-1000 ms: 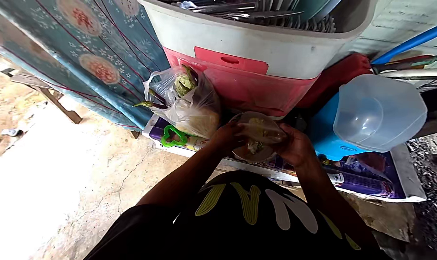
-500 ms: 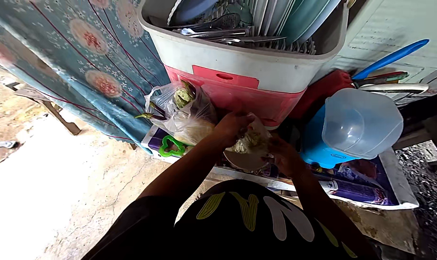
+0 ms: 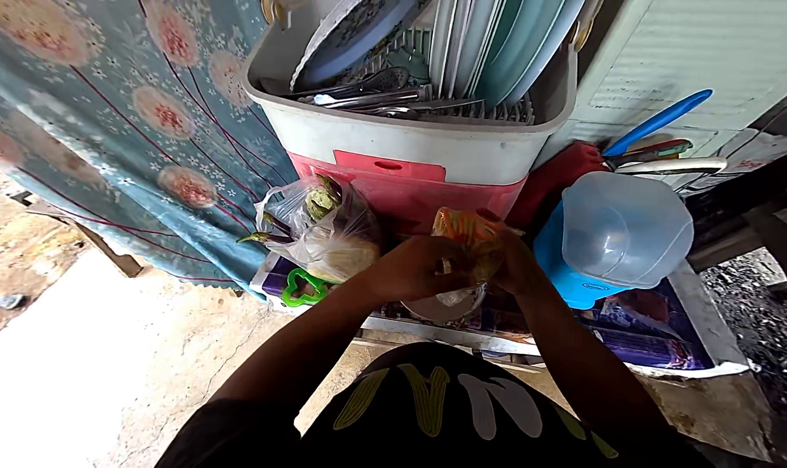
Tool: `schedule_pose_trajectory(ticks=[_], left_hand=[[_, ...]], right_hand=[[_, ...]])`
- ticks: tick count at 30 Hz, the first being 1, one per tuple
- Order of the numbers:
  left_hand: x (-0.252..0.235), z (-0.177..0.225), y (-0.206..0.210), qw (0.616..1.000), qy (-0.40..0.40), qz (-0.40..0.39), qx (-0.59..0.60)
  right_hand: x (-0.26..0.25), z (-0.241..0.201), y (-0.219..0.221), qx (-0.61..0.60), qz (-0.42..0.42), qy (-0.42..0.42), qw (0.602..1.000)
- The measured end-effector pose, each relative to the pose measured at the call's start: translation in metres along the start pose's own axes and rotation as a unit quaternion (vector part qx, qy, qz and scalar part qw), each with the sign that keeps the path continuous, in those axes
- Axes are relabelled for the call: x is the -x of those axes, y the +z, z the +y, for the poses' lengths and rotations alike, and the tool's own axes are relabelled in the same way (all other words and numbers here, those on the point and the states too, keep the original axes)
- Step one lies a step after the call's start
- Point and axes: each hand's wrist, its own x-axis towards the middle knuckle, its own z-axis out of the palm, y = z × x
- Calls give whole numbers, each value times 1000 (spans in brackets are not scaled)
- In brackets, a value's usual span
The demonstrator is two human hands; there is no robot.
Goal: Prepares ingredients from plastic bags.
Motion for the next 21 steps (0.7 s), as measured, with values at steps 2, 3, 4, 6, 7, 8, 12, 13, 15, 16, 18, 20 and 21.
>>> schedule_pose_trajectory(ticks=[2,3,4,6,7,8,12,13,15,16,18,20,21], left_hand=[[4,-18,16,993,-40,102,-31],[5,-31,24,980,-64,188,-28],[4,-46,31,959,-85,272,-6],[3,-62,37,927,-149,330,92],[4,-62,38,920,-181,308,160],[4,-60,41,914,-197,287,211],[-4,-64,56,897,-222,274,266],[-7,-67,57,895,-222,280,266],[-13,-68,60,902,-217,281,247],[-17,-66,62,909,-212,276,228],[-25,-61,60,923,-214,248,203],[-29,-64,52,923,-231,233,201],[-29,-68,48,916,-241,244,209]], right_hand=[[-2,1,9,61,29,-28,997],[-3,5,10,77,28,-54,995],[-4,8,9,81,24,-75,994],[-5,16,9,73,15,-96,993],[-6,21,9,71,13,-101,992],[-8,28,8,78,13,-109,991],[-13,46,11,188,45,-131,972],[-14,47,11,225,52,-127,965],[-16,49,12,260,60,-126,956],[-17,51,12,262,58,-129,955],[-18,52,14,257,67,-122,956],[-16,45,12,290,56,-109,949],[-16,39,10,315,48,-108,942]])
